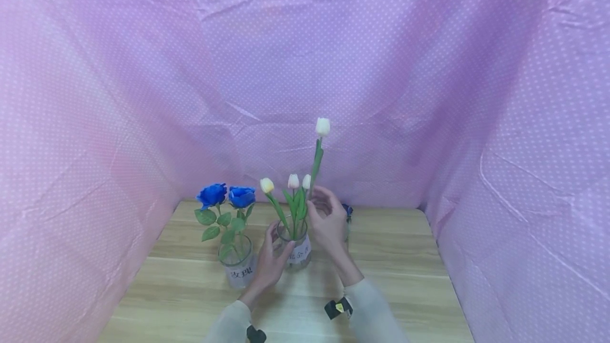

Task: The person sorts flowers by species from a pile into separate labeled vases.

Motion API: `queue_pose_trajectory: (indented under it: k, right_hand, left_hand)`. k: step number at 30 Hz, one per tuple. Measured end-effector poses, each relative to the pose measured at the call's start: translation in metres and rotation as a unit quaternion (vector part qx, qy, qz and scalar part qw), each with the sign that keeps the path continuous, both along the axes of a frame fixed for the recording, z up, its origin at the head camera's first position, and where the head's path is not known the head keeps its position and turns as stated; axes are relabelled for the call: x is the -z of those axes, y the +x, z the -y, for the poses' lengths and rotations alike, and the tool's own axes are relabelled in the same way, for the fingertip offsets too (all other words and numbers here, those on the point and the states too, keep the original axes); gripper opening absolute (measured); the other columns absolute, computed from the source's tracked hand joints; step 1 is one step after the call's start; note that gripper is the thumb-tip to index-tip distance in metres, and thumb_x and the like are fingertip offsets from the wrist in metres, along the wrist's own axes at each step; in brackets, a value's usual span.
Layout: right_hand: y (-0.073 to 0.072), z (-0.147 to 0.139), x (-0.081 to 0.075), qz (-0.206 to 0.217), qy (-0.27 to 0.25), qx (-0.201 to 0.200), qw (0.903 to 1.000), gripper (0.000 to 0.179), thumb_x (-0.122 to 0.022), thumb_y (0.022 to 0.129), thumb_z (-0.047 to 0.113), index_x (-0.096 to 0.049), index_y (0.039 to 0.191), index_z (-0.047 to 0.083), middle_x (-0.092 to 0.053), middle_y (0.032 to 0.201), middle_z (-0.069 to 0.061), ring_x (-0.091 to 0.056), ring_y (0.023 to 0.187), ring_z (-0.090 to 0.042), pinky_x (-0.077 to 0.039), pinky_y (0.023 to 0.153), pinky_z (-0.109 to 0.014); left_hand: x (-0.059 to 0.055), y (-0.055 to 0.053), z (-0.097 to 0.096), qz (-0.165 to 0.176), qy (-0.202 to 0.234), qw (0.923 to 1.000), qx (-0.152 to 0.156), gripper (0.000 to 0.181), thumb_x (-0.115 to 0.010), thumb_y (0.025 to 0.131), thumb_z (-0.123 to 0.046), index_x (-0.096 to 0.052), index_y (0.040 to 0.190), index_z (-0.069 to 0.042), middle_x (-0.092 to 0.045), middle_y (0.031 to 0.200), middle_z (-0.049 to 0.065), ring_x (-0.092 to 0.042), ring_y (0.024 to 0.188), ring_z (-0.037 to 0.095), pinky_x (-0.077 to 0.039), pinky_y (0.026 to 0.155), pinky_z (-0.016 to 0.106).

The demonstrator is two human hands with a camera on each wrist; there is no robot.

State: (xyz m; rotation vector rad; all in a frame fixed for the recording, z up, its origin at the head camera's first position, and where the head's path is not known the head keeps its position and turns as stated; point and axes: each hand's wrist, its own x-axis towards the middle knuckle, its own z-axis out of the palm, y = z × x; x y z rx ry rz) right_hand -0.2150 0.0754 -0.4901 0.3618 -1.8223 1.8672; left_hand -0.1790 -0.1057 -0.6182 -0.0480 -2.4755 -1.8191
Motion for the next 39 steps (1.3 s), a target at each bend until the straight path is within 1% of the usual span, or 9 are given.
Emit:
queue_pose_trajectory:
  k: [3, 8, 10, 13, 18, 23, 26, 32, 39]
  right_hand:
    - [-0.006, 0.004, 0.003, -0.001, 0.007, 0.0, 1.0, 0.043, -0.076, 0.095, -0.016, -0.07, 0.137, -0.006, -0.078, 0.12, -0.031, -0.078, 0.106, -0.026, -0.068, 0.098, -0.022]
    - [-0.012, 0.007, 0.017, 0.021, 0.024, 0.003, 0.9995, 0.046, -0.078, 0.095, -0.013, -0.071, 0.139, -0.001, -0.08, 0.121, -0.025, -0.076, 0.106, -0.013, -0.067, 0.099, -0.024]
    - [-0.012, 0.008, 0.022, 0.03, 0.037, 0.003, 0.9989, 0.047, -0.078, 0.096, -0.013, -0.071, 0.14, 0.0, -0.08, 0.122, -0.023, -0.076, 0.105, -0.014, -0.067, 0.099, -0.022]
    - [-0.011, 0.01, 0.028, 0.037, 0.052, 0.001, 0.998, 0.049, -0.078, 0.095, -0.014, -0.071, 0.141, 0.001, -0.08, 0.122, -0.021, -0.076, 0.105, -0.019, -0.067, 0.099, -0.022]
    - [-0.011, 0.015, 0.037, 0.028, 0.079, 0.004, 0.9965, 0.049, -0.079, 0.094, -0.014, -0.071, 0.14, 0.001, -0.082, 0.118, -0.019, -0.076, 0.103, -0.022, -0.067, 0.096, -0.021]
    - [-0.012, 0.018, 0.05, 0.01, 0.093, 0.014, 0.9955, 0.046, -0.079, 0.092, -0.015, -0.072, 0.136, -0.003, -0.082, 0.112, -0.02, -0.075, 0.096, -0.014, -0.069, 0.093, -0.024]
    - [-0.012, 0.018, 0.057, 0.009, 0.099, 0.019, 0.9948, 0.044, -0.079, 0.092, -0.016, -0.073, 0.133, -0.002, -0.082, 0.109, -0.021, -0.075, 0.094, -0.014, -0.07, 0.089, -0.026]
    - [-0.012, 0.018, 0.068, 0.004, 0.134, 0.032, 0.9905, 0.039, -0.081, 0.092, -0.014, -0.075, 0.129, -0.002, -0.084, 0.104, -0.018, -0.076, 0.087, -0.024, -0.068, 0.077, -0.026]
    - [-0.009, 0.018, 0.075, -0.015, 0.181, 0.047, 0.9823, 0.037, -0.082, 0.091, -0.014, -0.075, 0.125, -0.003, -0.084, 0.099, -0.014, -0.073, 0.08, -0.019, -0.063, 0.065, -0.023]
  left_hand:
    - [0.0, 0.0, 0.0, 0.001, 0.0, 1.0, -0.001, 0.086, -0.069, 0.109, -0.058, -0.025, 0.177, -0.03, -0.038, 0.183, 0.017, -0.043, 0.167, 0.045, -0.045, 0.133, 0.067]
    - [0.0, 0.0, -0.001, 0.004, 0.005, 1.0, 0.0, 0.08, -0.071, 0.112, -0.044, -0.025, 0.177, -0.031, -0.038, 0.183, 0.017, -0.042, 0.167, 0.045, -0.044, 0.134, 0.067]
    - [-0.001, 0.0, -0.001, 0.001, 0.004, 1.0, 0.0, 0.079, -0.071, 0.112, -0.039, -0.026, 0.176, -0.03, -0.039, 0.182, 0.017, -0.043, 0.167, 0.045, -0.045, 0.133, 0.068]
    - [-0.001, 0.001, -0.002, -0.004, -0.002, 1.0, -0.002, 0.079, -0.072, 0.112, -0.041, -0.027, 0.176, -0.029, -0.042, 0.18, 0.017, -0.045, 0.166, 0.045, -0.046, 0.132, 0.069]
    - [-0.002, 0.0, -0.002, -0.008, -0.009, 0.9999, -0.006, 0.079, -0.071, 0.111, -0.043, -0.027, 0.176, -0.029, -0.042, 0.181, 0.016, -0.046, 0.165, 0.045, -0.046, 0.131, 0.07]
    - [-0.003, 0.001, -0.002, -0.006, -0.006, 1.0, -0.005, 0.078, -0.071, 0.112, -0.04, -0.027, 0.176, -0.029, -0.04, 0.182, 0.017, -0.044, 0.165, 0.046, -0.045, 0.131, 0.071]
    - [-0.003, 0.001, -0.002, -0.004, -0.007, 1.0, -0.005, 0.079, -0.071, 0.112, -0.041, -0.027, 0.176, -0.029, -0.039, 0.182, 0.017, -0.044, 0.166, 0.045, -0.045, 0.131, 0.07]
    - [-0.003, 0.001, -0.002, -0.004, -0.007, 0.9999, -0.011, 0.079, -0.072, 0.112, -0.041, -0.027, 0.176, -0.029, -0.04, 0.181, 0.017, -0.045, 0.166, 0.045, -0.045, 0.131, 0.071]
    - [-0.001, 0.0, -0.003, -0.014, -0.007, 0.9998, -0.013, 0.078, -0.072, 0.111, -0.039, -0.029, 0.175, -0.029, -0.043, 0.179, 0.018, -0.047, 0.164, 0.045, -0.047, 0.13, 0.07]
